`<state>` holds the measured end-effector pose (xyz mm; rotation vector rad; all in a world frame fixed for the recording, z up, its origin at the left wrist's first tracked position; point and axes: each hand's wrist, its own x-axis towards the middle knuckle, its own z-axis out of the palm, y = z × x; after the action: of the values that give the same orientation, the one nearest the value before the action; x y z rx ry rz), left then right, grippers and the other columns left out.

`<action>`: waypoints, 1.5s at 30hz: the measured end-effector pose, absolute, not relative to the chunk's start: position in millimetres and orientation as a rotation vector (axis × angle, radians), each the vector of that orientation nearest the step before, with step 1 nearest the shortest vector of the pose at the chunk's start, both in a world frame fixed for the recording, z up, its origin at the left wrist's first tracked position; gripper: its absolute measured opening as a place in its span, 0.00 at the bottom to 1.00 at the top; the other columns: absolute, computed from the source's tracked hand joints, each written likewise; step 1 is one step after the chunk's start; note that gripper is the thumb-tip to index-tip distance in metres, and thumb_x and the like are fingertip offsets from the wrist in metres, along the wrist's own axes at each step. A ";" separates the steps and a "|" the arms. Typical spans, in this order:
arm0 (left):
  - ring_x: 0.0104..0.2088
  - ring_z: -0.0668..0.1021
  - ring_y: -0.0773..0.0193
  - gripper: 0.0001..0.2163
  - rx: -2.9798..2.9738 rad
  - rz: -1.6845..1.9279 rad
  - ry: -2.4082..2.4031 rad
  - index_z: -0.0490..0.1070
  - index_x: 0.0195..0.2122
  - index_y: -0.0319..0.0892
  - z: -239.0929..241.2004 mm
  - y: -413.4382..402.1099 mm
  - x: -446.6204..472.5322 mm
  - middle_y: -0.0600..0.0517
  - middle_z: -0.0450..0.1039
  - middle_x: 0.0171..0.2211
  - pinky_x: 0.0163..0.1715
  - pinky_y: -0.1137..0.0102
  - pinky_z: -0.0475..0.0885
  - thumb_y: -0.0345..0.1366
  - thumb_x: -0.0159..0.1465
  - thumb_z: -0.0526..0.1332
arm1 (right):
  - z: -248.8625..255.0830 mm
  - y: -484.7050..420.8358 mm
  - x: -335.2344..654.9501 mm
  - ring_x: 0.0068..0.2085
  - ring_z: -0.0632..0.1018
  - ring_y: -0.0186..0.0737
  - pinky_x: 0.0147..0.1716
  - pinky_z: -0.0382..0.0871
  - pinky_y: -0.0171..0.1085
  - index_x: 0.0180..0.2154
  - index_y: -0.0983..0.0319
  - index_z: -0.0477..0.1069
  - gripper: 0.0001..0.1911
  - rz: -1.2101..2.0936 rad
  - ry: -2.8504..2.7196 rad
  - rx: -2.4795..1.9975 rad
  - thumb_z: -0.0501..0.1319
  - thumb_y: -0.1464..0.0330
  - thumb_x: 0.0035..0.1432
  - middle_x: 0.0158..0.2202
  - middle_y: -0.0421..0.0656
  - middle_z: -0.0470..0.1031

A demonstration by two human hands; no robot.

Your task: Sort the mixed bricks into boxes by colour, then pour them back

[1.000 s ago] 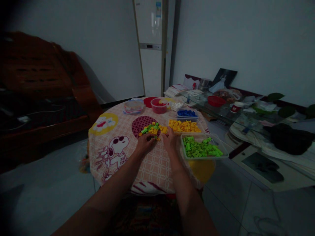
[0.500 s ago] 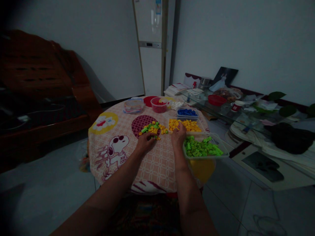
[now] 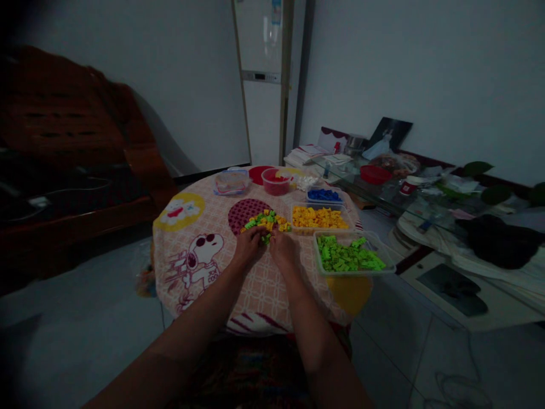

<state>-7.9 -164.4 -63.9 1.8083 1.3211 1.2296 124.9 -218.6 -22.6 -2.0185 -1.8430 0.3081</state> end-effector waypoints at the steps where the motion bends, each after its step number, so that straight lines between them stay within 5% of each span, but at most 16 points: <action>1: 0.43 0.82 0.60 0.17 1.803 1.232 1.329 0.80 0.44 0.40 -63.6 -164.6 -7.8 0.48 0.83 0.41 0.49 0.68 0.75 0.26 0.61 0.54 | -20.3 -219.2 121.6 0.50 0.80 0.42 0.47 0.68 0.35 0.57 0.56 0.73 0.19 0.301 -1.881 -2.035 0.52 0.66 0.69 0.51 0.47 0.81; 10: 0.44 0.82 0.58 0.17 1.865 1.215 1.380 0.81 0.42 0.40 -61.6 -165.3 -8.7 0.47 0.83 0.43 0.51 0.66 0.74 0.26 0.60 0.54 | -13.1 -213.9 106.4 0.47 0.82 0.47 0.42 0.70 0.39 0.57 0.56 0.71 0.22 0.298 -1.935 -2.126 0.44 0.68 0.71 0.47 0.50 0.81; 18: 0.44 0.82 0.58 0.17 1.895 1.197 1.351 0.82 0.41 0.41 -61.5 -164.2 -9.5 0.49 0.83 0.43 0.51 0.65 0.74 0.26 0.58 0.55 | -23.1 -209.7 100.4 0.46 0.81 0.46 0.43 0.70 0.40 0.59 0.61 0.67 0.19 0.252 -1.704 -2.193 0.49 0.65 0.71 0.48 0.52 0.80; 21: 0.44 0.82 0.58 0.16 1.882 1.199 1.351 0.82 0.40 0.41 -62.8 -163.5 -10.1 0.49 0.83 0.42 0.50 0.66 0.74 0.28 0.59 0.55 | -30.9 -214.9 103.7 0.47 0.80 0.42 0.45 0.68 0.37 0.52 0.60 0.71 0.15 0.205 -1.627 -2.074 0.53 0.64 0.70 0.48 0.48 0.80; 31: 0.43 0.82 0.59 0.16 1.893 1.161 1.277 0.82 0.39 0.42 -61.5 -164.6 -9.1 0.50 0.84 0.41 0.51 0.67 0.74 0.30 0.59 0.54 | -10.9 -238.2 165.6 0.27 0.75 0.38 0.30 0.64 0.34 0.36 0.62 0.76 0.10 0.183 -1.210 -1.734 0.59 0.63 0.58 0.25 0.40 0.77; 38: 0.41 0.82 0.60 0.16 1.873 1.141 1.273 0.83 0.40 0.41 -62.8 -163.1 -9.5 0.50 0.84 0.41 0.50 0.67 0.74 0.30 0.59 0.54 | 11.4 -264.5 240.3 0.32 0.77 0.44 0.36 0.66 0.38 0.37 0.64 0.78 0.12 -0.132 -1.115 -1.974 0.60 0.65 0.55 0.32 0.48 0.81; 45: 0.42 0.82 0.59 0.16 1.871 1.172 1.276 0.83 0.39 0.42 -59.8 -165.5 -8.8 0.50 0.84 0.40 0.51 0.65 0.75 0.28 0.59 0.54 | 1.1 -257.8 197.7 0.39 0.80 0.43 0.40 0.67 0.36 0.42 0.62 0.79 0.14 0.055 -1.397 -1.931 0.55 0.67 0.63 0.39 0.49 0.83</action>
<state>-8.8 -165.5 -59.8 1.8707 1.2756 1.1720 197.7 -257.8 1.1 -1.9311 -1.3967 0.0547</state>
